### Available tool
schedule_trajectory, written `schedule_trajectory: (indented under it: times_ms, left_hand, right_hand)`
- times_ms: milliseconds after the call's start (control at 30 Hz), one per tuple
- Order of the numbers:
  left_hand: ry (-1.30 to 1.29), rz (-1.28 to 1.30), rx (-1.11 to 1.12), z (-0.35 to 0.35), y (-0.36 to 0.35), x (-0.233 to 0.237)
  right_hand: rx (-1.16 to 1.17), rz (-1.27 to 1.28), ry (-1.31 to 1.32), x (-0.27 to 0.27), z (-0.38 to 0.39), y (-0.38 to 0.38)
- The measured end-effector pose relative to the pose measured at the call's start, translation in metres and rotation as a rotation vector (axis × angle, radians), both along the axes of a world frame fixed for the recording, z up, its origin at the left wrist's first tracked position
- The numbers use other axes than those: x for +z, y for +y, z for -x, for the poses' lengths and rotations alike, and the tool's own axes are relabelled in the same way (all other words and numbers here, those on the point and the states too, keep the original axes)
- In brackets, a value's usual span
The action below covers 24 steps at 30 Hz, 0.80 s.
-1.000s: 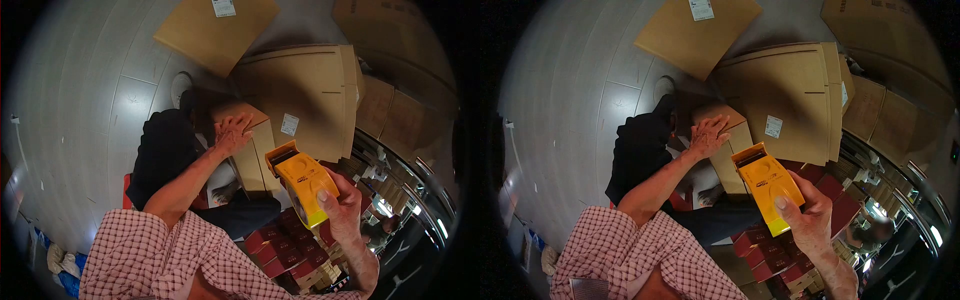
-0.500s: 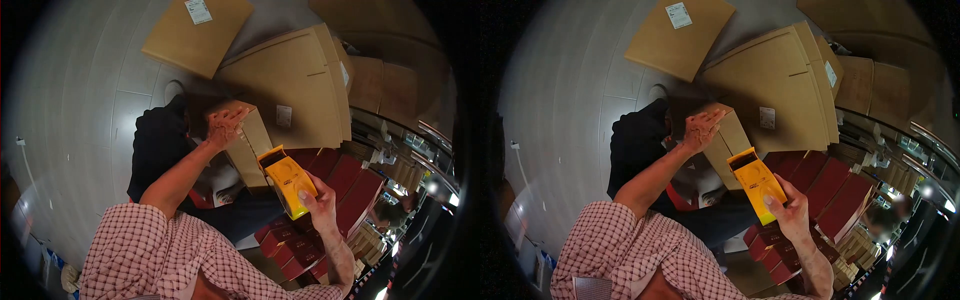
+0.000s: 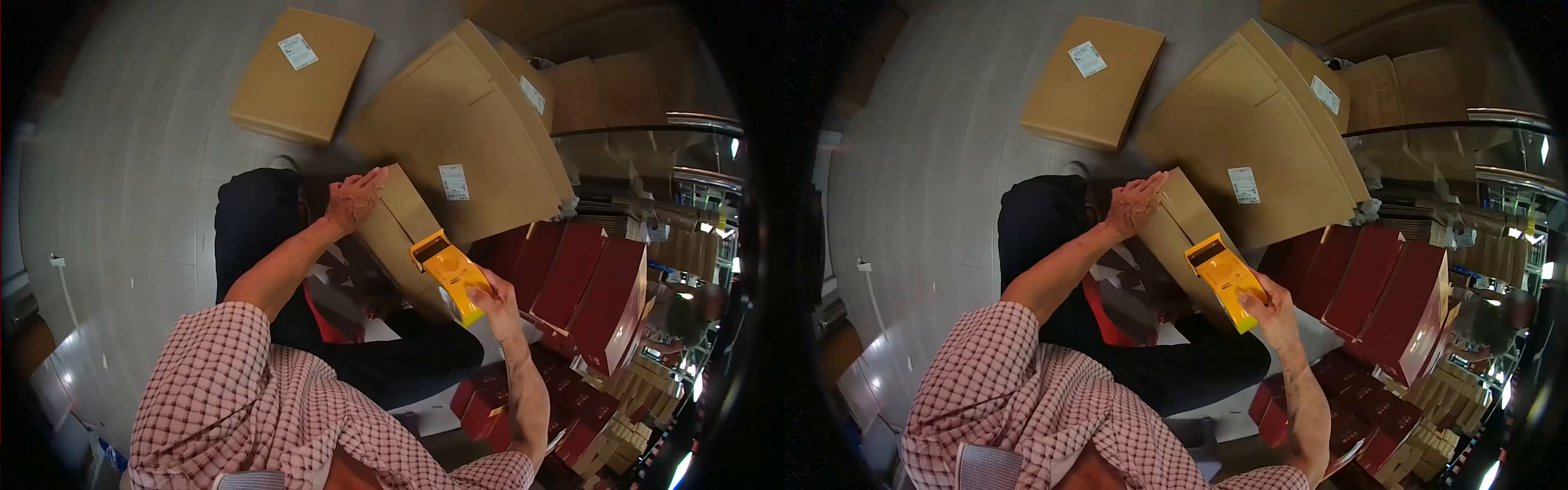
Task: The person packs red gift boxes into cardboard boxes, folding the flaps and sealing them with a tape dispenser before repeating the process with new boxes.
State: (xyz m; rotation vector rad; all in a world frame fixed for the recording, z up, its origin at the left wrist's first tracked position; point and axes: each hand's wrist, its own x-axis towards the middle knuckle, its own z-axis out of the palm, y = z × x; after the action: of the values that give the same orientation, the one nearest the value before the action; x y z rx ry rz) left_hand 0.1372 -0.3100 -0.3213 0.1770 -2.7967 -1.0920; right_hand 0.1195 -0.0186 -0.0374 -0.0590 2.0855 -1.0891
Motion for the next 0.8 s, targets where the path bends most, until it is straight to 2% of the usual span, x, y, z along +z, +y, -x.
schedule_trajectory:
  times_ms: [133, 333, 567, 733, 800]
  left_hand:
    - [0.094, 0.062, -0.068, -0.001, -0.006, -0.002]
    - [-0.021, -0.046, -0.173, 0.005, -0.013, -0.005]
    - [-0.066, -0.005, -0.31, 0.006, -0.024, -0.006]
    - [-0.292, 0.036, -0.473, 0.016, -0.038, 0.027]
    - [-0.304, 0.153, -0.54, 0.018, -0.043, 0.045]
  right_hand:
    - [-0.059, 0.099, -0.057, -0.013, 0.0, 0.013]
    - [-0.011, 0.05, 0.004, -0.031, -0.003, 0.03]
    - [-0.03, 0.105, 0.036, -0.059, -0.008, 0.048]
    - [-0.027, 0.109, 0.072, -0.089, -0.011, 0.081]
    - [-0.069, 0.098, 0.093, -0.094, -0.021, 0.1]
